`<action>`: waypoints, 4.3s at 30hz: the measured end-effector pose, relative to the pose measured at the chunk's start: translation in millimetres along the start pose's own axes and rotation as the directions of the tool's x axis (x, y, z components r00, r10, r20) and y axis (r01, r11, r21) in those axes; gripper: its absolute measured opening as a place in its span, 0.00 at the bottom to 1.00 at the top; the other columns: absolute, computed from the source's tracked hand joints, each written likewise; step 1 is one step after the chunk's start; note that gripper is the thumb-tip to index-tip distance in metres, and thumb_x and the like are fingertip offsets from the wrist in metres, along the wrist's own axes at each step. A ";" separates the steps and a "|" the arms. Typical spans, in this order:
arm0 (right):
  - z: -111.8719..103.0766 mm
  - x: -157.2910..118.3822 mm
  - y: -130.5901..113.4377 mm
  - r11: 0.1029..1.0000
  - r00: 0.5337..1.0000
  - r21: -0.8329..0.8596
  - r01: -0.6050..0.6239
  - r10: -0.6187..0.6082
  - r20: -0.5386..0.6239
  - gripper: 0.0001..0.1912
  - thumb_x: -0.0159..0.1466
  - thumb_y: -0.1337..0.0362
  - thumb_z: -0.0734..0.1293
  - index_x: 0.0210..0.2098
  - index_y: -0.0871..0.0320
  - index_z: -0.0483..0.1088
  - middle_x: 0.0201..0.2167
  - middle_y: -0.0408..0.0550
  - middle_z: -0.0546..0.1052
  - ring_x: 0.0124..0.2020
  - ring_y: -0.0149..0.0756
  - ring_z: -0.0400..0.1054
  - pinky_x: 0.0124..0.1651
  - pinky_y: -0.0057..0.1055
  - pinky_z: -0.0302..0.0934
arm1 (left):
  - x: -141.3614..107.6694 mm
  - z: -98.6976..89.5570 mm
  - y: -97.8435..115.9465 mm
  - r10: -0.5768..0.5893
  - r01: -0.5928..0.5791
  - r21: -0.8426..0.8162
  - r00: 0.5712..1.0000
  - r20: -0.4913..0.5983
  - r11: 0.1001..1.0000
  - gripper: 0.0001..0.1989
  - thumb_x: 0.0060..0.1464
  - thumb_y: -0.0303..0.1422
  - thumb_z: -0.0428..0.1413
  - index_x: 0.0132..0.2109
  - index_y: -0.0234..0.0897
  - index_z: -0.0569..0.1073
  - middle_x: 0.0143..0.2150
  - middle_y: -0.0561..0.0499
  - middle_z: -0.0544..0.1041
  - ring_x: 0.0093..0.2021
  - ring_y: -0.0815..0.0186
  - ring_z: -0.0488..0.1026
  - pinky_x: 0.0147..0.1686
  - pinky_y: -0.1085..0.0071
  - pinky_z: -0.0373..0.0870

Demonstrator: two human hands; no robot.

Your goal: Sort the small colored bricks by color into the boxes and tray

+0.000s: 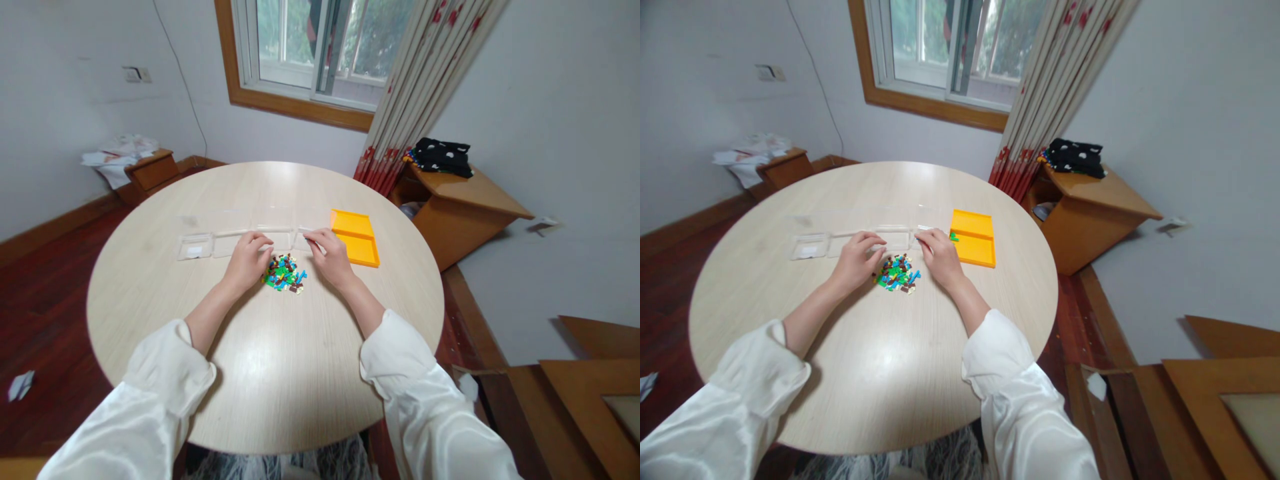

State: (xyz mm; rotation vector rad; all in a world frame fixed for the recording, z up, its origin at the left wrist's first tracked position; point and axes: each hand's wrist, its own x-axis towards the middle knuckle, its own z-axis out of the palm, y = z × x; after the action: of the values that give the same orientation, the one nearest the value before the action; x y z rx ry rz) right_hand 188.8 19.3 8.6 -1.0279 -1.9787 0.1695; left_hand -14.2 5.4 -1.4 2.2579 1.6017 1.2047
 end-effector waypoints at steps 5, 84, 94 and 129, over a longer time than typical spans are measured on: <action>0.4 0.7 10.3 0.998 0.999 -0.045 -0.041 0.040 -0.030 0.11 0.64 0.69 0.58 0.38 0.58 0.71 0.35 0.51 0.74 0.40 0.37 0.66 0.46 0.33 0.60 | 0.0 -0.5 0.1 0.004 -0.004 0.014 1.000 -0.024 1.000 0.10 0.54 0.33 0.49 0.36 0.36 0.73 0.39 0.46 0.72 0.44 0.62 0.69 0.47 0.64 0.65; 2.9 -3.2 -11.4 0.949 0.961 0.301 -0.090 0.004 0.276 0.08 0.59 0.68 0.64 0.37 0.60 0.75 0.32 0.46 0.78 0.32 0.30 0.69 0.38 0.27 0.61 | -3.2 2.7 18.2 0.000 0.048 -0.338 0.990 0.142 0.940 0.10 0.50 0.37 0.54 0.30 0.36 0.76 0.26 0.51 0.75 0.26 0.69 0.64 0.29 0.72 0.62; 1.9 -3.1 -11.6 0.955 0.967 0.284 -0.087 0.013 0.254 0.08 0.59 0.66 0.64 0.37 0.58 0.74 0.31 0.45 0.77 0.31 0.30 0.68 0.38 0.28 0.61 | -3.2 1.7 20.0 0.002 0.045 -0.341 0.990 0.138 0.939 0.09 0.51 0.36 0.53 0.33 0.37 0.77 0.28 0.50 0.76 0.27 0.69 0.65 0.30 0.71 0.63; -5.0 -1.4 6.6 0.990 0.921 0.061 -0.128 0.096 0.377 0.04 0.56 0.69 0.66 0.28 0.60 0.75 0.27 0.46 0.76 0.30 0.30 0.65 0.36 0.28 0.58 | -2.7 7.5 8.8 -0.074 0.117 -0.245 0.982 0.176 0.962 0.15 0.55 0.37 0.46 0.34 0.35 0.74 0.28 0.50 0.75 0.29 0.66 0.69 0.31 0.71 0.63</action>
State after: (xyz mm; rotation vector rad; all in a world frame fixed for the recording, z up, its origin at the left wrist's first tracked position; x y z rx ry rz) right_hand 196.9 21.3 7.6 -1.1167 -2.2289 0.5437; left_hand -3.0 1.8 -3.4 2.0374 1.3907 1.0961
